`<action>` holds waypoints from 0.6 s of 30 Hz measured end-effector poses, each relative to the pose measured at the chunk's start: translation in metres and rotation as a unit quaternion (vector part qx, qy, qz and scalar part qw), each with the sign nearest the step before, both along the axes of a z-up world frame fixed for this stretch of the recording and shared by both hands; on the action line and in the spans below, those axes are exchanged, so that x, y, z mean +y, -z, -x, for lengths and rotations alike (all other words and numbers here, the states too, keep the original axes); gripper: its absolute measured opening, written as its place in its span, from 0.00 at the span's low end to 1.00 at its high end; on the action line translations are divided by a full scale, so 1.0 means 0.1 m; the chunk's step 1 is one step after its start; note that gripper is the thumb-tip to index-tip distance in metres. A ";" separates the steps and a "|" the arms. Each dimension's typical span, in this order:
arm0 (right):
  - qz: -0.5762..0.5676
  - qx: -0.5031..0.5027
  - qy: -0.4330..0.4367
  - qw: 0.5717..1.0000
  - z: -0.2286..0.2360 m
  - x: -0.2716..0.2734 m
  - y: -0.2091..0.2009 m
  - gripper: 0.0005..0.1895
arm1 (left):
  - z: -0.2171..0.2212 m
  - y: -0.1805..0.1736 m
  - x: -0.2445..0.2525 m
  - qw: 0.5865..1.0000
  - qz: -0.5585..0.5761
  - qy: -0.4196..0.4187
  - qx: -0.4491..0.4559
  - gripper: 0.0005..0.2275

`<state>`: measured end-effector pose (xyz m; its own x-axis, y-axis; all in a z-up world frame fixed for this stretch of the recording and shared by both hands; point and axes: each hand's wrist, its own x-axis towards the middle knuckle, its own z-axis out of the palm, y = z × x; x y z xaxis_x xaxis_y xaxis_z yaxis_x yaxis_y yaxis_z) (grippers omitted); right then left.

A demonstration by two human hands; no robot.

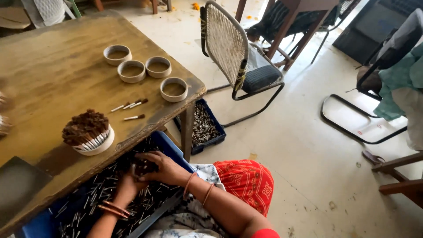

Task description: Sorting metal bristles from a bin and inserting them into circular brush bases.

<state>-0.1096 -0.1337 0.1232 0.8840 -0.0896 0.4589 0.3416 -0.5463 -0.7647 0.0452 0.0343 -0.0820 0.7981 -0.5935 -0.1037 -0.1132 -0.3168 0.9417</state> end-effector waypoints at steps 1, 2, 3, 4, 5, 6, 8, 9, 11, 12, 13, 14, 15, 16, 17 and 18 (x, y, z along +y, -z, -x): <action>0.014 -0.050 -0.020 0.998 -0.02 -0.02 0.05 0.31 | -0.01 0.03 -0.03 0.969 -0.107 0.062 -0.213 0.30; 0.012 -0.049 -0.018 0.999 -0.04 -0.04 0.23 0.31 | 0.03 0.05 -0.02 0.969 -0.109 0.065 -0.212 0.30; 0.012 -0.019 -0.029 0.999 -0.10 -0.09 0.38 0.21 | 0.04 0.05 -0.06 0.987 -0.070 0.092 -0.110 0.26; 0.012 0.010 -0.041 0.999 -0.15 -0.14 0.53 0.12 | 0.05 0.04 -0.09 0.992 -0.031 0.118 -0.006 0.22; 0.012 0.007 -0.038 0.999 -0.16 -0.15 0.55 0.12 | 0.06 -0.01 -0.05 0.992 -0.031 0.122 -0.009 0.22; -0.007 0.035 0.022 0.999 -0.18 -0.17 0.57 0.10 | 0.08 -0.07 -0.01 0.994 -0.023 0.078 0.077 0.21; -0.027 0.061 0.087 0.994 -0.18 -0.18 0.59 0.08 | 0.09 -0.24 0.02 0.986 -0.016 0.039 0.159 0.20; 0.007 0.006 0.074 0.997 -0.15 -0.16 0.60 0.10 | 0.11 -0.32 0.06 0.958 0.041 0.030 0.281 0.21; 0.040 -0.051 0.065 0.996 -0.10 -0.09 0.54 0.13 | 0.10 -0.41 0.08 0.914 0.096 0.024 0.395 0.26; 0.054 -0.031 -0.014 0.998 -0.08 -0.04 0.46 0.10 | 0.06 -0.42 0.08 0.889 0.147 -0.007 0.433 0.23; 0.070 -0.008 -0.096 0.993 -0.05 -0.01 0.39 0.09 | 0.04 -0.41 0.07 0.859 0.202 -0.040 0.469 0.21; 0.072 -0.009 -0.095 0.993 -0.04 -0.01 0.32 0.09 | -0.01 -0.33 0.07 0.859 0.203 -0.038 0.468 0.21; 0.067 0.051 -0.041 0.996 -0.03 0.01 0.26 0.11 | -0.04 -0.23 0.09 0.883 0.174 -0.050 0.433 0.19; 0.064 0.113 0.012 0.991 -0.01 0.03 0.21 0.13 | -0.06 -0.12 0.11 0.905 0.144 -0.061 0.397 0.19; 0.065 0.114 0.010 0.991 -0.01 -0.01 0.13 0.13 | -0.14 0.05 0.07 0.904 0.145 -0.063 0.397 0.19; 0.030 0.046 0.013 0.998 0.00 -0.05 0.05 0.17 | -0.22 0.24 0.03 0.993 0.036 -0.009 0.113 0.21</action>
